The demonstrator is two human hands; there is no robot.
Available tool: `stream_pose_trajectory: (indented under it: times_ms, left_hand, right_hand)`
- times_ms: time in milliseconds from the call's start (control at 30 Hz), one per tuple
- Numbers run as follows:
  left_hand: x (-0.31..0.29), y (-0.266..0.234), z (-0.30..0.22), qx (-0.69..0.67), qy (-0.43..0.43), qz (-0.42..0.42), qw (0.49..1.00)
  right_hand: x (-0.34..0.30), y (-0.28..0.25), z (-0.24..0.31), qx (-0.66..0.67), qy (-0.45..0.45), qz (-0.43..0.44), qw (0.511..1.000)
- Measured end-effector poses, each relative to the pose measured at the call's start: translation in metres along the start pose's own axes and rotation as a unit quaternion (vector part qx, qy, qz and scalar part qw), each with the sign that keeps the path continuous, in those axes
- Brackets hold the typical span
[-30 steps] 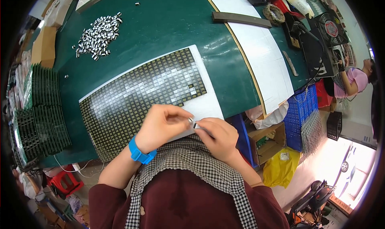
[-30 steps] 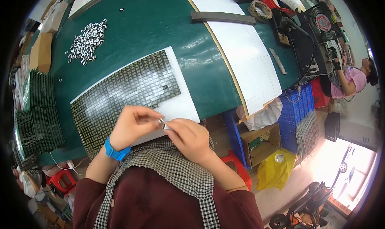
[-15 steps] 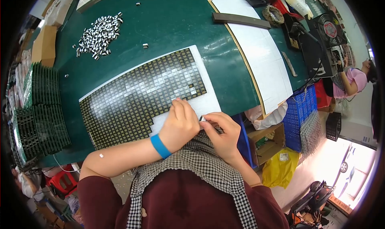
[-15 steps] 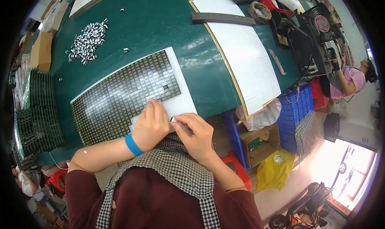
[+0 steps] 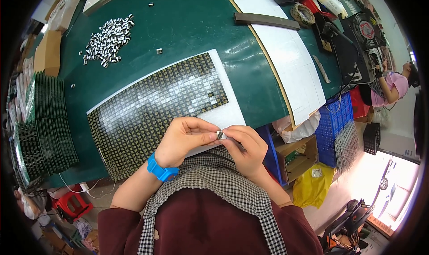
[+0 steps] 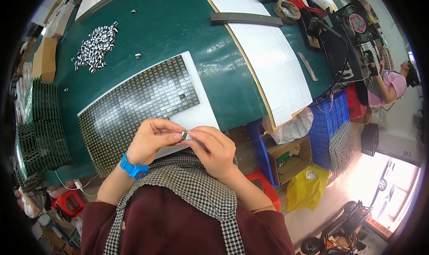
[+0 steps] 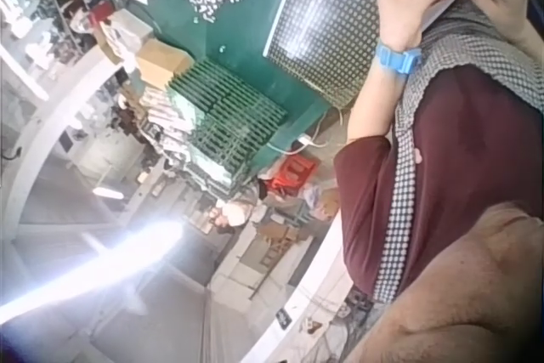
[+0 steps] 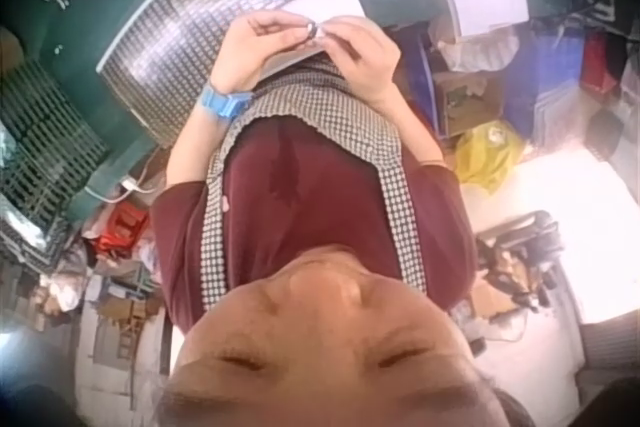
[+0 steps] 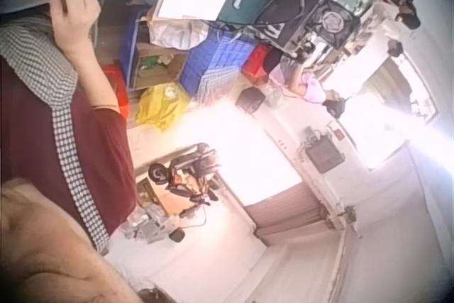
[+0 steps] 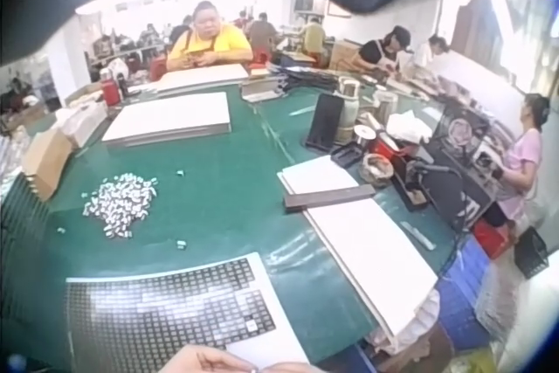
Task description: The person assembles small electronic components by hand, placing them one by one into a grid-like sheet on a workbench.
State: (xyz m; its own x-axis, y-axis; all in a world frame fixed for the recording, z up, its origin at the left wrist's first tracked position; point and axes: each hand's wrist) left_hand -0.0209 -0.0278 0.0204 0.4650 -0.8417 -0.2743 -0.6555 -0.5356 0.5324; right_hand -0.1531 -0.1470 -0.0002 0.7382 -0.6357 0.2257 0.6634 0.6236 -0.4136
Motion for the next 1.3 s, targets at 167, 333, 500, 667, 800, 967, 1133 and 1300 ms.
stream_pose_trajectory:
  times_ms: [167,333,500,667,800,967,1133,1300]
  left_hand:
    - [0.000,0.000,0.003,0.001,-0.014,-0.001,1.000]
    - [0.000,0.003,0.005,-0.050,-0.018,-0.004,0.999]
    - [-0.001,0.000,0.006,0.003,-0.010,-0.006,1.000]
    - [-0.002,0.003,-0.002,0.179,-0.001,0.010,0.984]
    - [0.002,-0.013,-0.009,0.317,0.050,0.054,0.946]
    - [0.015,-0.026,-0.020,0.694,0.375,-0.122,0.602]
    - [0.001,-0.011,0.009,0.784,0.314,0.073,0.530]
    - [0.002,-0.007,0.015,0.844,0.312,0.085,0.428]
  right_hand:
    - [-0.002,0.000,-0.002,-0.012,-0.017,-0.010,1.000]
    - [-0.005,0.000,0.001,0.004,0.004,-0.006,1.000]
    - [-0.002,0.000,-0.003,-0.054,-0.060,-0.005,0.997]
    - [-0.004,0.000,-0.001,-0.114,-0.095,0.045,0.988]
    - [-0.009,0.006,-0.005,0.011,0.022,0.082,0.996]
    - [-0.009,0.004,-0.005,0.091,0.166,0.106,0.976]
    - [-0.008,0.004,-0.005,0.076,0.175,0.098,0.977]
    - [-0.007,0.004,-0.008,0.051,0.121,0.062,0.989]
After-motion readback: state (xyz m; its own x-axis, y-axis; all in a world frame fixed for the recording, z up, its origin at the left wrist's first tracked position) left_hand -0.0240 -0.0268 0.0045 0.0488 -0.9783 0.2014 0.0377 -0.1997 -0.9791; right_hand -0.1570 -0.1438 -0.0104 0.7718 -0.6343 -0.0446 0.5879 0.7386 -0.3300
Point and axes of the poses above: each hand's wrist, its own x-axis towards the middle knuckle, its own y-axis out of the palm, z = x × y, and after that the axes turned 15 degrees about y, right-handed
